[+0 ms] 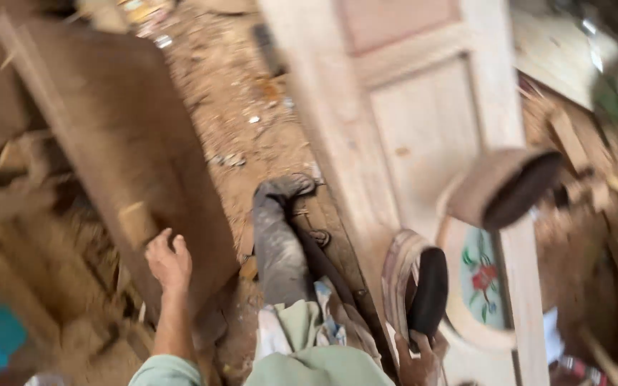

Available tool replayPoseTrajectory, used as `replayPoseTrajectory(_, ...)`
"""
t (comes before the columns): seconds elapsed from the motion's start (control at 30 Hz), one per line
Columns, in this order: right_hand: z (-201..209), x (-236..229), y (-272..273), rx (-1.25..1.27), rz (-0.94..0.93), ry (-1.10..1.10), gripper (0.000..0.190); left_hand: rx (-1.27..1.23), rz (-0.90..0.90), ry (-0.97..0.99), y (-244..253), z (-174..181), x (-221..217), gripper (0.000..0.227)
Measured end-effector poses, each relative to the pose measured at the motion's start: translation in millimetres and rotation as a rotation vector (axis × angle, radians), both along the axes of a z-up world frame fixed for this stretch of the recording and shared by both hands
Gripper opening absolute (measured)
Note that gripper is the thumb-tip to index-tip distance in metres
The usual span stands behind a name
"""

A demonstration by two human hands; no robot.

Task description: The person is sanding a decorative wooden door using a belt sander and replaces the sandpaper belt during the process.

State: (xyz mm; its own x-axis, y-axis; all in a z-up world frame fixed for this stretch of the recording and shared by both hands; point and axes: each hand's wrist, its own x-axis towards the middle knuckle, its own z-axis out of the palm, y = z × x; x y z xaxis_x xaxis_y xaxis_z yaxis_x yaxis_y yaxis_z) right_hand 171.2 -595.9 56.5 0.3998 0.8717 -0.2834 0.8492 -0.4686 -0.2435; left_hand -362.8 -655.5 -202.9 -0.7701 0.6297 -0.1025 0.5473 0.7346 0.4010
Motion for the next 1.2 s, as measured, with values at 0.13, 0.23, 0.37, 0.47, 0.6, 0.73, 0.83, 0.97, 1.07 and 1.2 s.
replayPoseTrajectory(0.13, -26, 48, 9, 0.146, 0.406, -0.111, 0.029, -0.176, 0.288, -0.201, -80, -33, 61, 0.037)
replayPoseTrajectory(0.23, -27, 66, 45, 0.198, 0.533, -0.144, 0.022, -0.132, 0.349, -0.43, -53, -24, 109, 0.036)
replayPoseTrajectory(0.37, 9, 20, 99, 0.257, 0.675, -0.14, 0.024, -0.119, 0.484, -0.901, 20, -8, 160, 0.042)
replayPoseTrajectory(0.47, 21, -18, 121, 0.21, 0.663, -0.118, 0.021, -0.048, 0.412, -1.02, 75, 18, 170, 0.045)
replayPoseTrajectory(0.6, 17, -40, 124, -0.236, 0.496, -0.207, 0.041, -0.024, 0.333, -1.174, 123, 34, 162, 0.047)
replayPoseTrajectory(0.73, -4, -19, 110, -0.25, 0.424, -0.17, 0.051, -0.083, 0.348, -1.216, 118, 34, 135, 0.046)
replayPoseTrajectory(0.83, -23, 5, 104, 0.083, 0.617, -0.012, 0.029, 0.012, 0.307, -0.973, 82, -40, 141, 0.051)
replayPoseTrajectory(0.97, -3, -20, 109, -0.029, 0.294, 0.144, 0.032, -0.093, 0.322, -0.898, 68, 7, 109, 0.051)
replayPoseTrajectory(1.07, 23, -59, 119, -0.059, -0.018, 0.464, 0.034, -0.295, 0.298, -0.946, 83, 72, 90, 0.073)
replayPoseTrajectory(1.2, 27, -66, 129, -0.004, -0.327, 0.889, 0.059, -0.267, 0.224, -0.902, 99, 58, 102, 0.054)
